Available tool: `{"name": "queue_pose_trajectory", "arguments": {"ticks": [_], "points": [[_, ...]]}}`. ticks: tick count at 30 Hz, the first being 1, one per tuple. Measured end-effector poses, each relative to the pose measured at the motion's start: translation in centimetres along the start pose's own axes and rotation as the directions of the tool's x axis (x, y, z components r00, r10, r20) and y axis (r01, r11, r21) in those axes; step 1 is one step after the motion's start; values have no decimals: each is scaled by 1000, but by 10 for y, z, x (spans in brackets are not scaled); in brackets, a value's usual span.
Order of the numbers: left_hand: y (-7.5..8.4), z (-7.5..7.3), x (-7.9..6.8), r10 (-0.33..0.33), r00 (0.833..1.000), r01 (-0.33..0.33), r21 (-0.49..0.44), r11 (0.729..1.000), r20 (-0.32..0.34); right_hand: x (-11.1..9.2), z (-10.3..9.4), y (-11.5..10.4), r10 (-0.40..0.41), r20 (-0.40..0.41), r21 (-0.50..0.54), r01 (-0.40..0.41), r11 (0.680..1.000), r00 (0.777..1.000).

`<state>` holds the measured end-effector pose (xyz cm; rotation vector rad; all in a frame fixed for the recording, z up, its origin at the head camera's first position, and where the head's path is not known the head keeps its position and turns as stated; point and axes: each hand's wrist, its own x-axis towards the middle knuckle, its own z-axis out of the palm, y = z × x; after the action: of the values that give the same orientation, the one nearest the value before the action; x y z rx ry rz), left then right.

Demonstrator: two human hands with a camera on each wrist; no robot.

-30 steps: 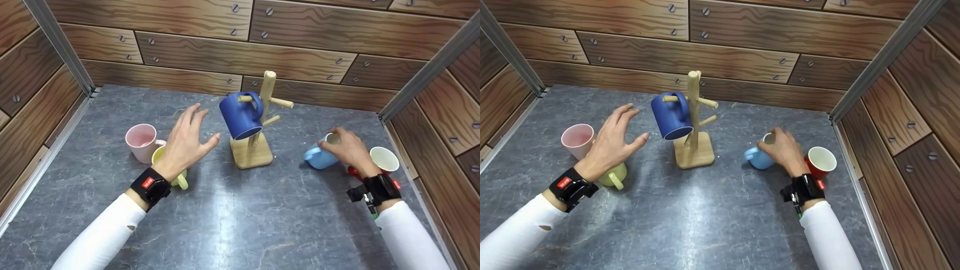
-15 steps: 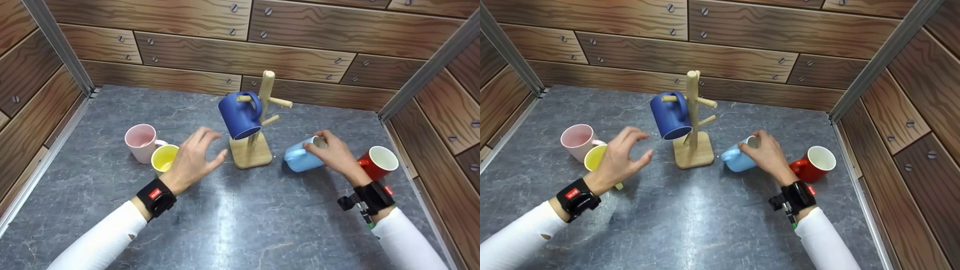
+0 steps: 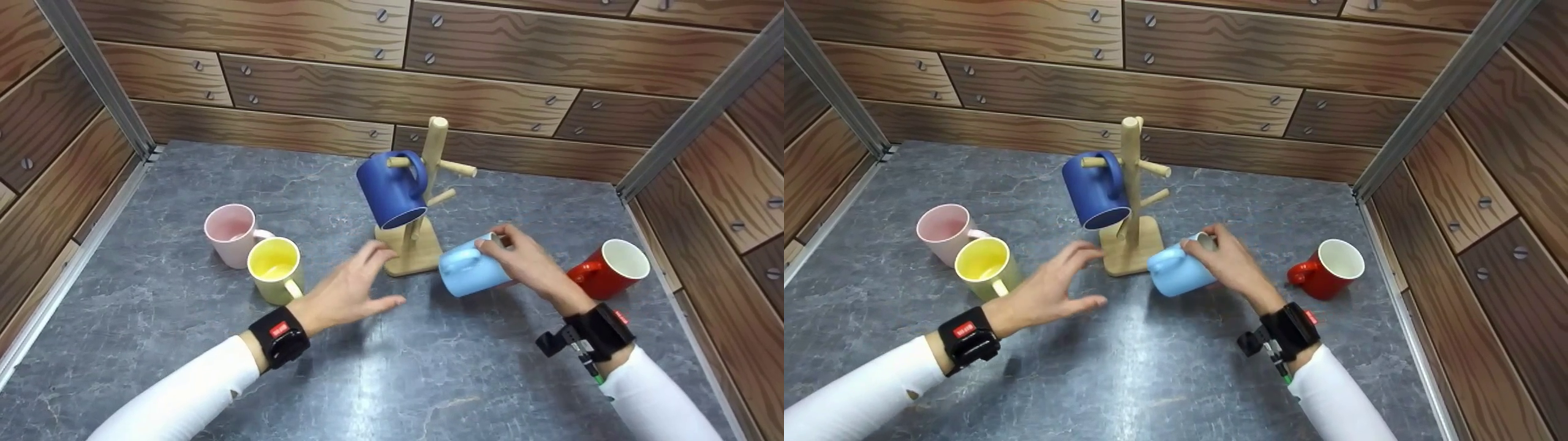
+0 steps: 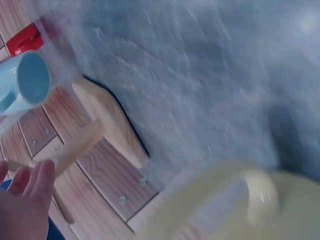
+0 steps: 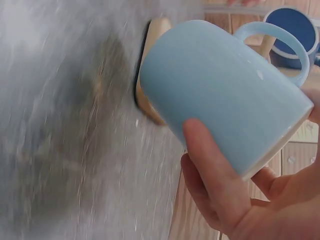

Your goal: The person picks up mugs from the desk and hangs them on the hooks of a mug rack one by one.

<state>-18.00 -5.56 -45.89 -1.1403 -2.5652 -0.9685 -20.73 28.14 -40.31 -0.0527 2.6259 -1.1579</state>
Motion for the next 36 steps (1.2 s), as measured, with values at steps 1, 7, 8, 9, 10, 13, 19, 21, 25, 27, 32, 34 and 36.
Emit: {"name": "queue_pose_trajectory", "arguments": {"ticks": [1, 7, 8, 9, 10, 13, 19, 21, 25, 27, 32, 34, 36], "points": [[1, 3, 0, -19, 999, 20, -31, 999, 32, -1, 2, -2, 5, 18, 37, -6, 999, 1000], [6, 20, 5, -125, 983, 144, -140, 980, 135, -3, 14, -13, 25, 89, 232, -45, 972, 996], [7, 23, 6, -137, 981, 158, -148, 976, 140, -4, 17, -14, 26, 96, 243, -48, 969, 995], [8, 25, 7, -150, 978, 173, -159, 972, 144, -4, 19, -16, 26, 102, 253, -51, 966, 994], [9, 27, 9, -164, 976, 188, -170, 967, 145, -4, 21, -17, 25, 107, 261, -52, 964, 994], [13, 34, 14, -194, 971, 219, -201, 955, 138, -4, 28, -20, 20, 124, 280, -55, 958, 992], [16, 45, 21, -220, 971, 236, -264, 935, 89, -1, 41, -23, 16, 155, 319, -65, 945, 988], [15, 48, 22, -228, 971, 237, -279, 930, 66, -1, 44, -23, 13, 159, 333, -66, 941, 987], [12, 49, 23, -267, 963, 264, -312, 913, 33, 0, 46, -24, 7, 173, 353, -69, 933, 985], [11, 48, 22, -297, 955, 288, -338, 896, 27, 0, 46, -24, 13, 182, 353, -77, 933, 983], [7, 48, 21, -367, 929, 344, -475, 810, 47, 3, 45, -24, 12, 204, 310, -76, 948, 979], [5, 47, 21, -383, 922, 356, -524, 773, 61, 4, 45, -24, 10, 207, 296, -72, 952, 978], [4, 46, 21, -396, 916, 369, -543, 755, 72, 5, 45, -24, 12, 208, 293, -74, 953, 978]]}}
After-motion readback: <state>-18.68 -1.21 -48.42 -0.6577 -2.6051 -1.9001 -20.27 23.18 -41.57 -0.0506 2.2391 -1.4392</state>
